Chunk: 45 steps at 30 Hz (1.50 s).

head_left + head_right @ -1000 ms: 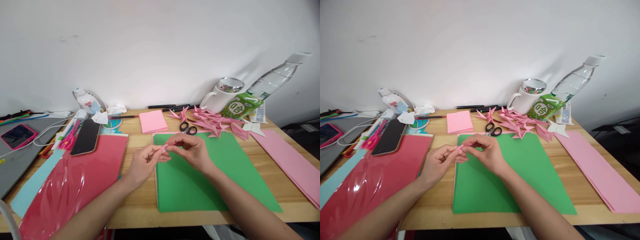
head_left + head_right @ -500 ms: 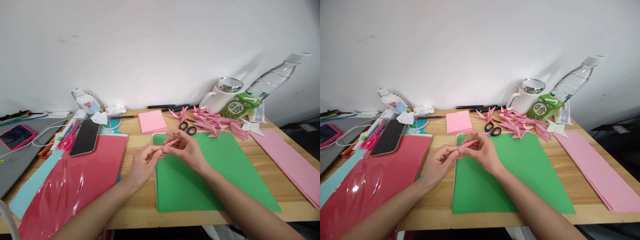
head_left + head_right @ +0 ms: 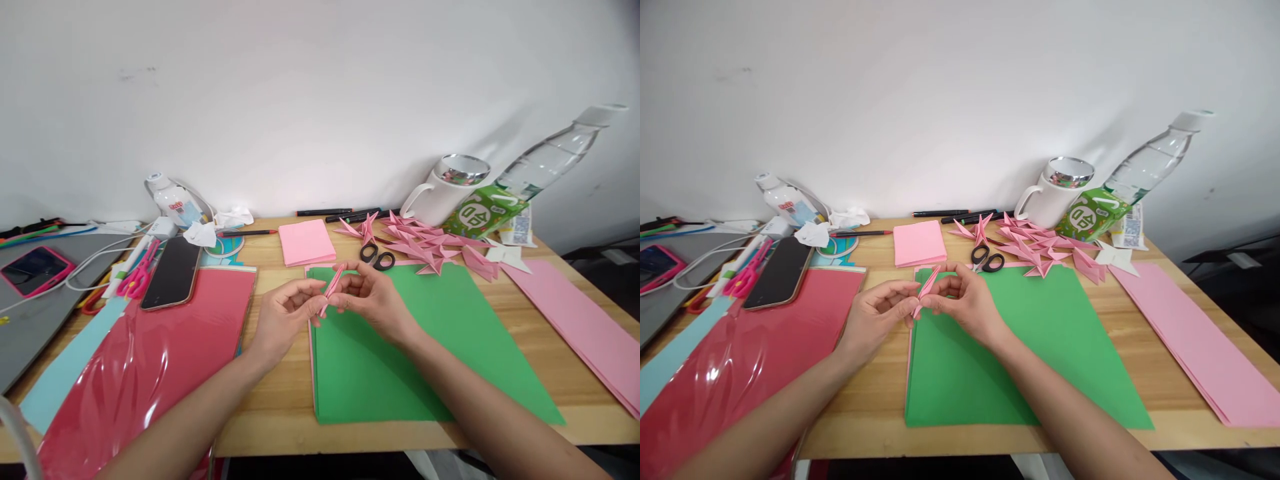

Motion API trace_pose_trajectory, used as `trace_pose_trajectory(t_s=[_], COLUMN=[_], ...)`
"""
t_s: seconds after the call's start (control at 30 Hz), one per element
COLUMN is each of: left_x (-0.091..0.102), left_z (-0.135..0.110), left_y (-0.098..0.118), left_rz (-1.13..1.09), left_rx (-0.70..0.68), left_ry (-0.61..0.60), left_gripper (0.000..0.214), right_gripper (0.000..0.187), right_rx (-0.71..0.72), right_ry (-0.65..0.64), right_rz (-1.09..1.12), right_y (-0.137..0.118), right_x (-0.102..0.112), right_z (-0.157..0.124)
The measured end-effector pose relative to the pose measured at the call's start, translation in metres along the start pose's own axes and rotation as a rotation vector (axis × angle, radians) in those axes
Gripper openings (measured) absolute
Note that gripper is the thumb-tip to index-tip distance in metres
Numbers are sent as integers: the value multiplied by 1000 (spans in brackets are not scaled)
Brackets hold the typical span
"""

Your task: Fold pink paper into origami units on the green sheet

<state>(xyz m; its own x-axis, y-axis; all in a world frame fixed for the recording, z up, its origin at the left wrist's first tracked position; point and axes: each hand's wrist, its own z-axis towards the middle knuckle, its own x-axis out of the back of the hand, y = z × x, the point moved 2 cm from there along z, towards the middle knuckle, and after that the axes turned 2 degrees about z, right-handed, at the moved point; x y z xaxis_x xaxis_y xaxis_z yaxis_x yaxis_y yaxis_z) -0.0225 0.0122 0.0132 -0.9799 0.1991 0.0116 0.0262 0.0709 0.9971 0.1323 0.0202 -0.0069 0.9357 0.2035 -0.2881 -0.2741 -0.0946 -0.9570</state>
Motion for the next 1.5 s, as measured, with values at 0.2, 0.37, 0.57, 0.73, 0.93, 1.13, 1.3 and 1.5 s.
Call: trace_pose_trajectory(t_s=[0.2,0.37,0.57,0.73,0.93,1.13,1.3,1.5], left_x=[1,1,2,1,2,0,-1,0], left_z=[0,-2,-1,0,1,1,2,2], left_y=[-1,-1,-1,-4,-3,-1,-1,-5], left_rz=[11,121,183,71,44,35,-13,-64], left_rx=[-9,-113,-153,-82,-45,-23,-10,12], left_ry=[4,38,84,80,125,115,57,19], left_gripper=[21,15,15,16,7,8,12,16], right_gripper=[24,25,22,30,27,21,19,27], right_rx=[-7,-97,-323,-468,-81,258,236,145], right_ry=[-88,-94,-100,-41,-117,34,103,134], right_rz=[10,65,252,418,164,-299,-296,-152], right_y=[-2,0,2,7,-1,0,-2,-1], right_x=[-2,-4,0,3,-11,-17,-14,-12], right_z=[-1,-3,-1,0,-7,-15,-14,-11])
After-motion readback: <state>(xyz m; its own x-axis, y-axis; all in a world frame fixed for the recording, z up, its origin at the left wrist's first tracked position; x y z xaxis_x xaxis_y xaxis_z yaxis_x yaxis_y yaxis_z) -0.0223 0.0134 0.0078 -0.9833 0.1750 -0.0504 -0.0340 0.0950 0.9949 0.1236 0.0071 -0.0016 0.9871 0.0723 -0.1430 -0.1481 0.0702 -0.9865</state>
